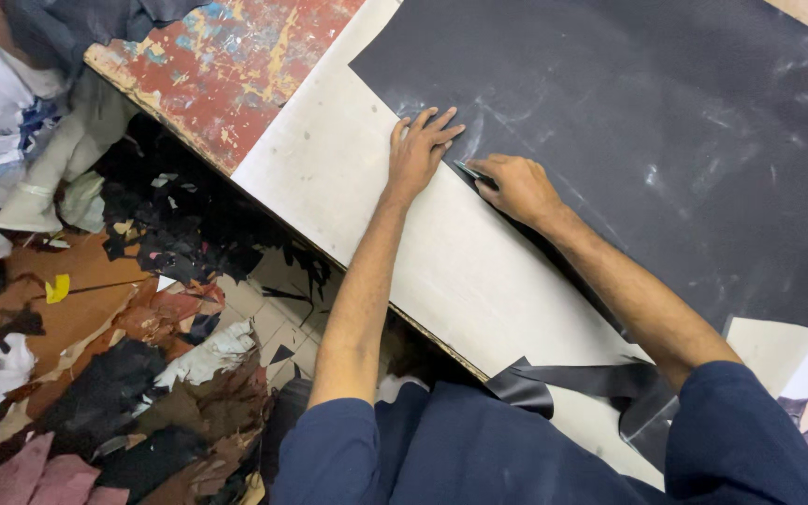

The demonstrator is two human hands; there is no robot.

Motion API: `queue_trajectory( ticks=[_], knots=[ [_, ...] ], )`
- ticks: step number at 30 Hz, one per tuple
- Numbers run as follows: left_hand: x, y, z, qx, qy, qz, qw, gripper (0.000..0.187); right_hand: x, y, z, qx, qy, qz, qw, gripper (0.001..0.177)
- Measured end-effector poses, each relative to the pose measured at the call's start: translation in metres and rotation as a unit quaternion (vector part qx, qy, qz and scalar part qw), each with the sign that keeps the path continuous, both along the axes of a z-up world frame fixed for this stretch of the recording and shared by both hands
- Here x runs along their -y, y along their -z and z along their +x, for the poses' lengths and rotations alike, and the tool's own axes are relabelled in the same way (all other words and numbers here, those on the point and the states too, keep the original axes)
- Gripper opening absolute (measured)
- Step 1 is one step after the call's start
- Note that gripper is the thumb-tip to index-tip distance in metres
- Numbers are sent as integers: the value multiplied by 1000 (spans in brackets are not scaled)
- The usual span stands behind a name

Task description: The person cuts a piece of black fabric using shears, then places a cardboard template on the fabric and traces its outline with a marker. The person continues to trace and cut additional fabric pieces.

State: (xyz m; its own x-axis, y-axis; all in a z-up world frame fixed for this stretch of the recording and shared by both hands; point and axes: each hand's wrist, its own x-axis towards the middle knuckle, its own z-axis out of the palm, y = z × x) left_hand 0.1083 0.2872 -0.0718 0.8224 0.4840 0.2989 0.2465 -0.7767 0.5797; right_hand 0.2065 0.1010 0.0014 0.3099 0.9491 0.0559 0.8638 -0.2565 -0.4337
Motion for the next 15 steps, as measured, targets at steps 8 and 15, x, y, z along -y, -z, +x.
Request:
queue_trajectory(
  ticks=[8, 15],
  knots=[
    [2, 9, 3, -16, -7, 23, 1000, 36, -12, 5, 4, -16, -2, -40, 999, 37],
    [3, 11, 3, -16, -10, 16, 1000, 37, -7, 1, 10, -6, -34, -37, 999, 34]
  ],
)
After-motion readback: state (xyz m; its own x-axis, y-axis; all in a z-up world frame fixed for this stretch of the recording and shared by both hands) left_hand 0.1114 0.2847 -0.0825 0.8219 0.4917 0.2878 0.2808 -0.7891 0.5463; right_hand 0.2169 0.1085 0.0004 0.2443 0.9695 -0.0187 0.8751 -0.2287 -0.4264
